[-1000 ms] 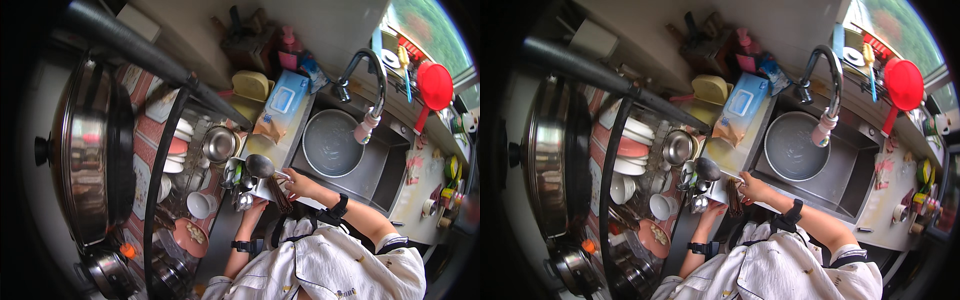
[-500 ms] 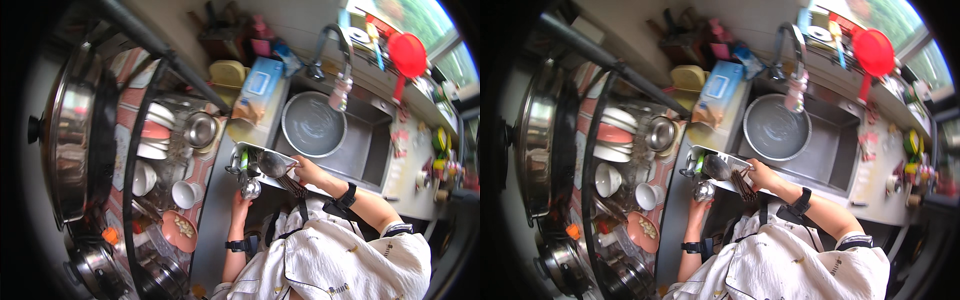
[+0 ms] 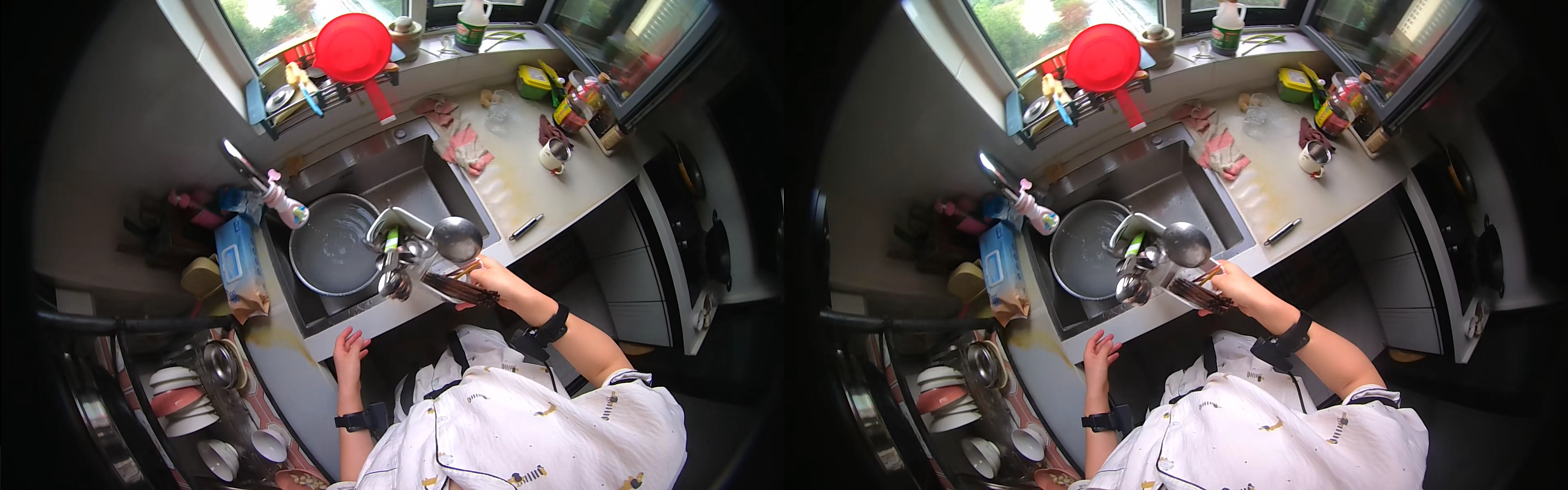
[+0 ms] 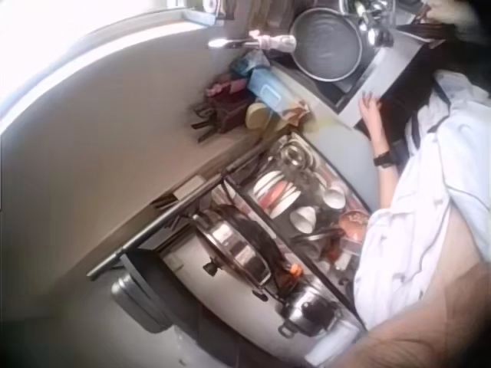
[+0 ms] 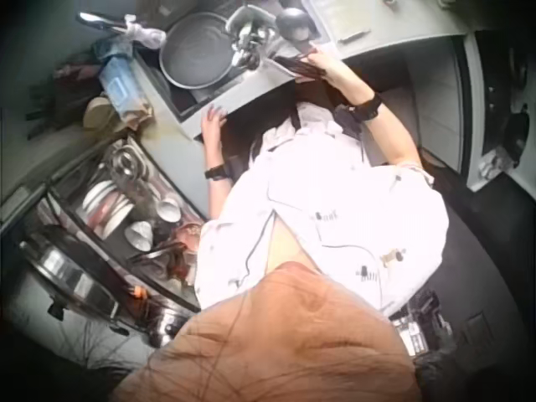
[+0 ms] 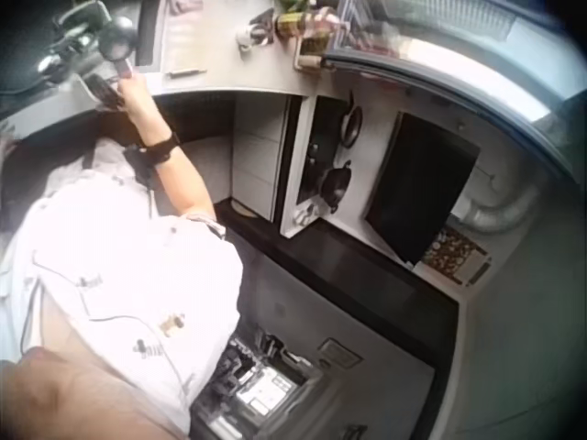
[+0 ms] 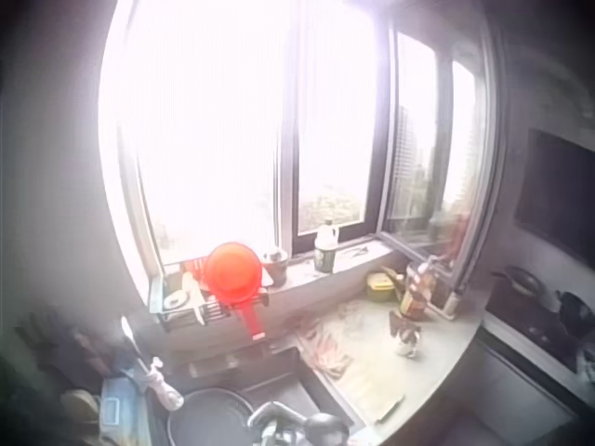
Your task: Washing chopsticks and a utensil holder in a sink and wiping down the kitchen counter.
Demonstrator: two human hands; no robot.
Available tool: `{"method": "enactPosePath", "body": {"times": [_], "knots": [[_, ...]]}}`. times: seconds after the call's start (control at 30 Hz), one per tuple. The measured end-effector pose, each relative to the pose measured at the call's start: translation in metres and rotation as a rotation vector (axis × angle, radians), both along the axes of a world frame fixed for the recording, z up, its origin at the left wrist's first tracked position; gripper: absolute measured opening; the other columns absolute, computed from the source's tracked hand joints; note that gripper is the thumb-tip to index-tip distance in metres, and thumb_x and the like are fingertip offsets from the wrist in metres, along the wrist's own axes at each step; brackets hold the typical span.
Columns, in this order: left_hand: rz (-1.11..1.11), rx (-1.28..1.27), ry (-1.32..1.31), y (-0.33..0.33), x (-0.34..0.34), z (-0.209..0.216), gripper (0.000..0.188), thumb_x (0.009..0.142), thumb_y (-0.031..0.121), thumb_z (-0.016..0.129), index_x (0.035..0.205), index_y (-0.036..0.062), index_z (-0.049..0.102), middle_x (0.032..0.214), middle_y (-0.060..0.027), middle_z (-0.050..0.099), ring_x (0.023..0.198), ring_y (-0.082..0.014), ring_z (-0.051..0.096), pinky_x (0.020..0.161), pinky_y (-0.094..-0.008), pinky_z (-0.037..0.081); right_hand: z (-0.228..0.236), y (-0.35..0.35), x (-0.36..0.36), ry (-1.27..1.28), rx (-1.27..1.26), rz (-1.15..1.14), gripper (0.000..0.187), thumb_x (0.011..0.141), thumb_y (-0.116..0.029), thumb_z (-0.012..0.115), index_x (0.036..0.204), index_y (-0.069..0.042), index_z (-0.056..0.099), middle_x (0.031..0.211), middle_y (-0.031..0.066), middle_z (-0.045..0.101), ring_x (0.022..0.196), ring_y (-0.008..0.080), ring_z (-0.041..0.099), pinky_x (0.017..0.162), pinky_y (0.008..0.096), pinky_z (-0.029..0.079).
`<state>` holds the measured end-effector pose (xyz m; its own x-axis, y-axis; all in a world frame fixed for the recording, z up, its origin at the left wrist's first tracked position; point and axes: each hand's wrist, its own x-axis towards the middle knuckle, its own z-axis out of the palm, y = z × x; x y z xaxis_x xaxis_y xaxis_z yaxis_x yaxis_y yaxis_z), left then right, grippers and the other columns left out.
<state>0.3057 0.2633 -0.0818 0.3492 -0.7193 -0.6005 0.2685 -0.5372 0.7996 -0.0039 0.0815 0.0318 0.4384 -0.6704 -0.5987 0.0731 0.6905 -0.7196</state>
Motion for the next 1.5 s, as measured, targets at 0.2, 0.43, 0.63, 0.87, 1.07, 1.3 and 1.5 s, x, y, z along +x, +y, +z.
{"method": "enactPosePath", "body": {"times": [0.2,0.43,0.63,0.87,1.07,1.3,1.5], "knots": [[-0.054,0.083,-0.080,-0.044,-0.022,-0.005,0.044,0.093,0.014,0.054,0.135,0.0051,0.044,0.127,-0.0148,0.057,0.099,-0.0214,0.066,0.078,-0.0296,0.051,0.000,-0.060,-0.108,0.093,-0.072,-0.243,0.039,0.081,0.003,0.038,0.118,0.003,0.051,0.108,0.0154,0.062,0.090,0.0241,0.067,0.069,0.0453,0.062],[-0.190,0.107,-0.269,-0.114,-0.078,-0.011,0.047,0.087,0.010,0.059,0.132,0.0025,0.047,0.123,-0.0155,0.059,0.094,-0.0201,0.065,0.077,-0.0300,0.050,-0.007,-0.128,-0.213,0.162,-0.075,-0.317,0.031,0.081,0.001,0.038,0.108,0.009,0.050,0.098,0.0177,0.064,0.078,0.0229,0.068,0.067,0.0420,0.063],[-0.614,-0.093,-0.637,-0.258,-0.152,0.013,0.050,0.082,0.007,0.063,0.130,0.0040,0.049,0.131,-0.0222,0.050,0.108,-0.0300,0.058,0.092,-0.0373,0.047,0.013,-0.114,-0.263,0.193,-0.048,-0.457,0.034,0.083,-0.001,0.041,0.116,0.006,0.050,0.099,0.0154,0.064,0.083,0.0245,0.068,0.068,0.0417,0.063],[-1.018,-0.352,-0.950,-0.390,-0.226,-0.002,0.045,0.078,0.012,0.066,0.122,0.0147,0.061,0.147,-0.0224,0.033,0.136,-0.0391,0.031,0.110,-0.0452,0.031,0.004,-0.063,-0.331,0.184,0.102,-0.593,0.037,0.086,-0.006,0.048,0.121,0.005,0.048,0.104,0.0202,0.065,0.079,0.0300,0.070,0.068,0.0435,0.063],[-1.171,-0.315,-1.092,-0.417,-0.240,-0.044,0.046,0.076,0.019,0.067,0.121,0.0101,0.062,0.145,-0.0222,0.038,0.136,-0.0423,0.029,0.111,-0.0458,0.028,-0.040,-0.075,-0.382,0.040,0.096,-0.825,0.046,0.093,-0.026,0.045,0.106,0.016,0.057,0.096,0.0271,0.066,0.080,0.0473,0.067,0.070,0.0461,0.062],[-0.912,-0.448,-0.770,-0.399,-0.231,-0.016,0.041,0.077,0.006,0.066,0.117,-0.0023,0.059,0.132,-0.0182,0.050,0.123,-0.0344,0.048,0.103,-0.0384,0.039,-0.096,-0.172,-0.414,-0.008,-0.011,-0.913,0.050,0.100,-0.028,0.033,0.118,0.015,0.051,0.109,0.0275,0.063,0.089,0.0461,0.066,0.079,0.0473,0.060],[-0.679,-0.511,-0.543,-0.374,-0.222,0.050,0.039,0.082,0.001,0.063,0.120,-0.0017,0.059,0.131,-0.0139,0.052,0.120,-0.0260,0.052,0.101,-0.0336,0.040,-0.090,-0.213,-0.396,0.070,-0.055,-0.967,0.034,0.100,-0.022,0.041,0.113,0.009,0.051,0.107,0.0242,0.060,0.096,0.0419,0.065,0.081,0.0469,0.059]]}}
